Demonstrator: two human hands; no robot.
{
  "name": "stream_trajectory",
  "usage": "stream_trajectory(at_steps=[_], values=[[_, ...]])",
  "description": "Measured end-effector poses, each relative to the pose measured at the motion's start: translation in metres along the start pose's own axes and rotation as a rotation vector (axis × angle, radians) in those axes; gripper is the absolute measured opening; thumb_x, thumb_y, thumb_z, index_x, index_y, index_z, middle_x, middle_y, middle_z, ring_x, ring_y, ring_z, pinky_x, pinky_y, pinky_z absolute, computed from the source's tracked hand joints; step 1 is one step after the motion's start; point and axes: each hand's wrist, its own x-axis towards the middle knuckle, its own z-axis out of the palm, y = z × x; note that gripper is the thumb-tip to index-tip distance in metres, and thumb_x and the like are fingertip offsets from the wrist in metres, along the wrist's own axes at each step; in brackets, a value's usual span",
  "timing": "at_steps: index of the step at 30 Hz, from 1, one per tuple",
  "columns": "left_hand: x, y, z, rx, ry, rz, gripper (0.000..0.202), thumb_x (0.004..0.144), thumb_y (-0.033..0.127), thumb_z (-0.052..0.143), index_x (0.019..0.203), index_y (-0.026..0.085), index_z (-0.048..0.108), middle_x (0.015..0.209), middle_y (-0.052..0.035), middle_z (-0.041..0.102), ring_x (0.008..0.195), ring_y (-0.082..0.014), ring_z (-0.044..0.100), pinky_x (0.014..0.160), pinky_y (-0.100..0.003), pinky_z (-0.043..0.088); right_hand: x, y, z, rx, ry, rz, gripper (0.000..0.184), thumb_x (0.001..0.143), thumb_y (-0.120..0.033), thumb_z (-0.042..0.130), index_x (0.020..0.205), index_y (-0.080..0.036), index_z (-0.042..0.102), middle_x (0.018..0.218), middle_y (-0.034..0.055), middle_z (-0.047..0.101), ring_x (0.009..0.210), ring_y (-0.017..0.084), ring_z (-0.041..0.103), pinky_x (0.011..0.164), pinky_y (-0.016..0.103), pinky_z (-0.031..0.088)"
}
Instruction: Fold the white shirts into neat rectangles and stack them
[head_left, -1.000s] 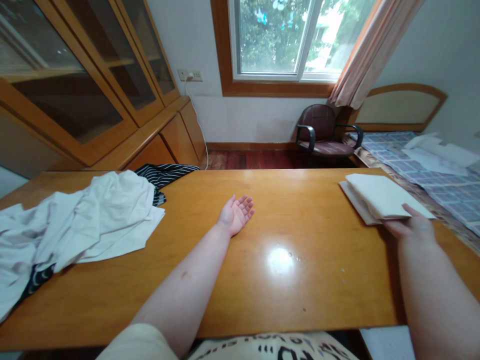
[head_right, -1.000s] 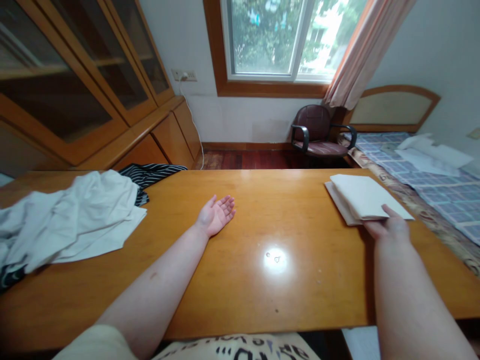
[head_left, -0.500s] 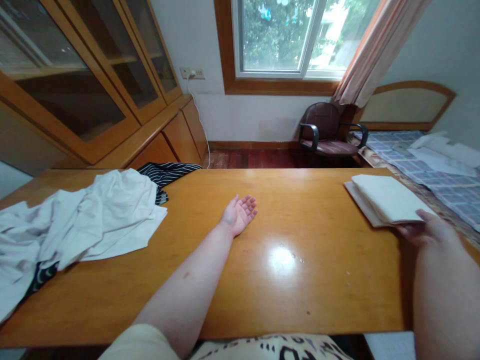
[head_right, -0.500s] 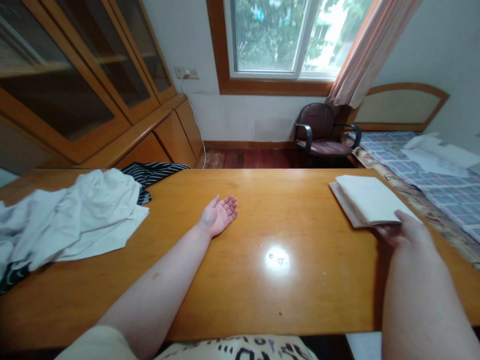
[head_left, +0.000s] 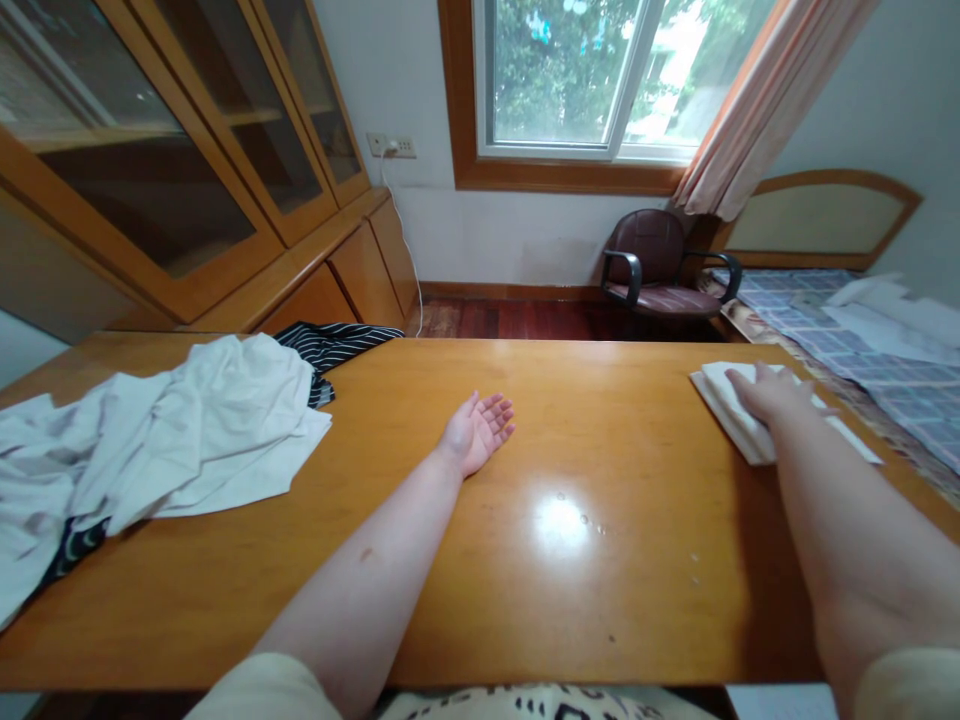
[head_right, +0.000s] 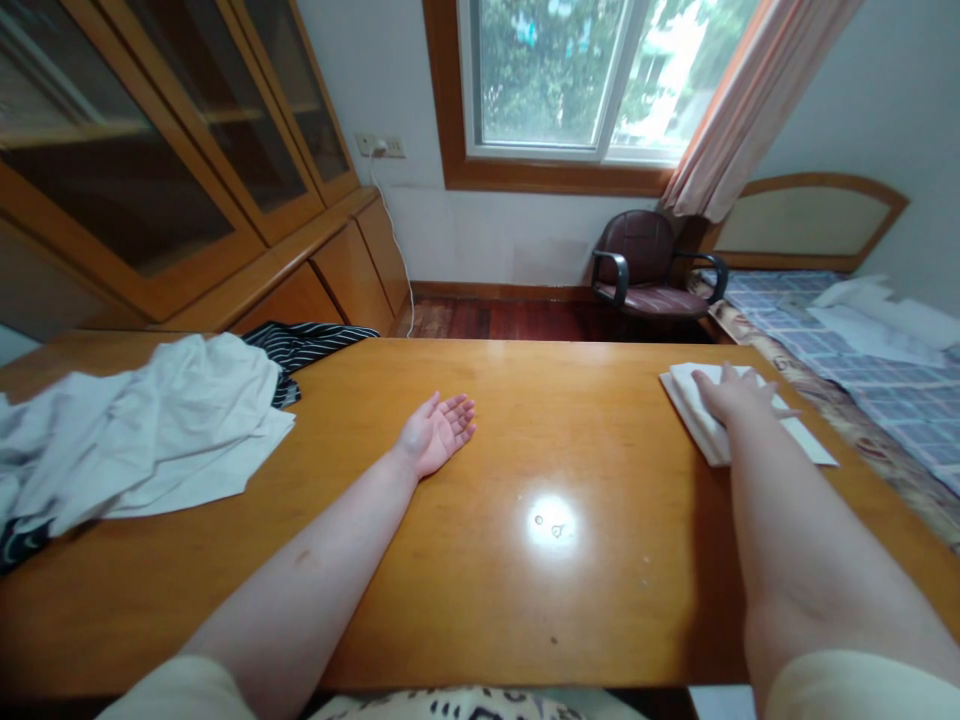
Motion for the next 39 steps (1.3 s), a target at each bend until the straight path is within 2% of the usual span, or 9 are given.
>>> stream_trajectory(at_steps=[6, 10, 14, 19, 22, 25, 30, 35, 39], values=[[0.001, -0.001, -0.001, 0.01, -0.007, 0.004, 0.033, 0.094, 0.038, 0.041, 0.094, 0.012, 0.061, 0.087, -0.0106, 0.069, 0.075, -0.017, 0.067, 0.068, -0.031, 0.053, -0.001, 0.024, 0.003, -0.432, 0.088, -0.023, 0.046, 0.063, -0.036, 0.076, 0.106, -0.024, 0.068, 0.151, 0.0223, 0.027, 0.143, 0.032, 0.0, 0.093, 0.071, 0.021], [0.001, -0.001, -0.001, 0.007, -0.014, -0.006, 0.033, 0.094, 0.037, 0.04, 0.095, 0.012, 0.061, 0.085, -0.0102, 0.069, 0.075, -0.0165, 0.067, 0.068, -0.031, 0.053, -0.005, 0.02, 0.001, -0.839, -0.038, -0.009, 0.072, 0.082, -0.059, 0.05, 0.143, -0.021, 0.04, 0.155, 0.0198, 0.018, 0.142, 0.036, -0.002, 0.096, 0.067, 0.019], [0.0, 0.0, 0.001, 0.015, -0.009, -0.003, 0.033, 0.094, 0.037, 0.039, 0.093, 0.012, 0.06, 0.084, -0.0095, 0.069, 0.073, -0.0163, 0.067, 0.068, -0.03, 0.052, -0.007, 0.018, -0.001, -1.059, -0.076, 0.004, 0.073, 0.089, -0.064, 0.028, 0.149, -0.022, 0.028, 0.155, 0.0164, 0.019, 0.141, 0.036, 0.006, 0.098, 0.061, 0.019], [-0.001, -0.001, 0.003, 0.022, -0.006, -0.005, 0.033, 0.094, 0.037, 0.039, 0.091, 0.011, 0.06, 0.084, -0.0092, 0.068, 0.074, -0.0162, 0.067, 0.069, -0.03, 0.051, -0.014, 0.001, 0.003, -1.167, 0.025, -0.056, 0.067, 0.09, -0.051, 0.042, 0.143, -0.012, 0.039, 0.151, 0.0253, 0.022, 0.14, 0.036, 0.012, 0.094, 0.054, 0.024], [-0.001, -0.002, 0.003, 0.021, 0.001, -0.007, 0.033, 0.094, 0.037, 0.039, 0.091, 0.011, 0.06, 0.083, -0.0088, 0.068, 0.073, -0.0159, 0.067, 0.068, -0.03, 0.051, -0.037, -0.02, 0.025, -1.119, 0.111, -0.289, 0.061, 0.084, -0.034, 0.055, 0.136, -0.003, 0.045, 0.143, 0.0311, 0.033, 0.137, 0.034, 0.021, 0.092, 0.045, 0.028], [0.0, -0.002, 0.003, 0.023, 0.008, -0.004, 0.032, 0.094, 0.035, 0.04, 0.091, 0.011, 0.06, 0.083, -0.0086, 0.068, 0.072, -0.0156, 0.066, 0.067, -0.03, 0.051, -0.086, -0.028, 0.068, -0.769, -0.128, -0.275, 0.042, 0.088, -0.032, 0.044, 0.119, -0.008, 0.059, 0.112, 0.0212, 0.063, 0.102, 0.026, 0.056, 0.079, 0.035, 0.038], [0.001, -0.001, 0.001, 0.034, 0.005, 0.001, 0.029, 0.094, 0.032, 0.041, 0.092, 0.011, 0.06, 0.084, -0.0087, 0.068, 0.073, -0.0151, 0.067, 0.068, -0.03, 0.052, -0.175, -0.007, 0.136, -0.636, -0.467, -0.307, 0.042, 0.09, -0.044, 0.036, 0.079, -0.017, 0.066, 0.069, 0.0041, 0.065, 0.064, 0.016, 0.055, 0.056, 0.024, 0.034], [0.001, -0.006, 0.001, 0.096, 0.037, 0.051, 0.02, 0.089, 0.027, 0.047, 0.091, 0.013, 0.061, 0.084, -0.0073, 0.068, 0.072, -0.0135, 0.066, 0.068, -0.028, 0.052, -0.199, -0.008, 0.149, -0.906, -0.474, -0.41, 0.041, 0.09, -0.043, 0.036, 0.076, -0.019, 0.067, 0.072, 0.0055, 0.066, 0.066, 0.017, 0.055, 0.054, 0.026, 0.028], [-0.01, 0.002, 0.004, 0.434, 0.205, 0.342, 0.013, 0.079, 0.024, 0.059, 0.09, 0.018, 0.06, 0.094, -0.0058, 0.067, 0.072, -0.0117, 0.064, 0.064, -0.024, 0.049, -0.198, -0.016, 0.15, -1.045, -0.518, -0.434, 0.039, 0.09, -0.041, 0.037, 0.083, -0.02, 0.07, 0.085, 0.0084, 0.069, 0.076, 0.019, 0.06, 0.06, 0.025, 0.033]])
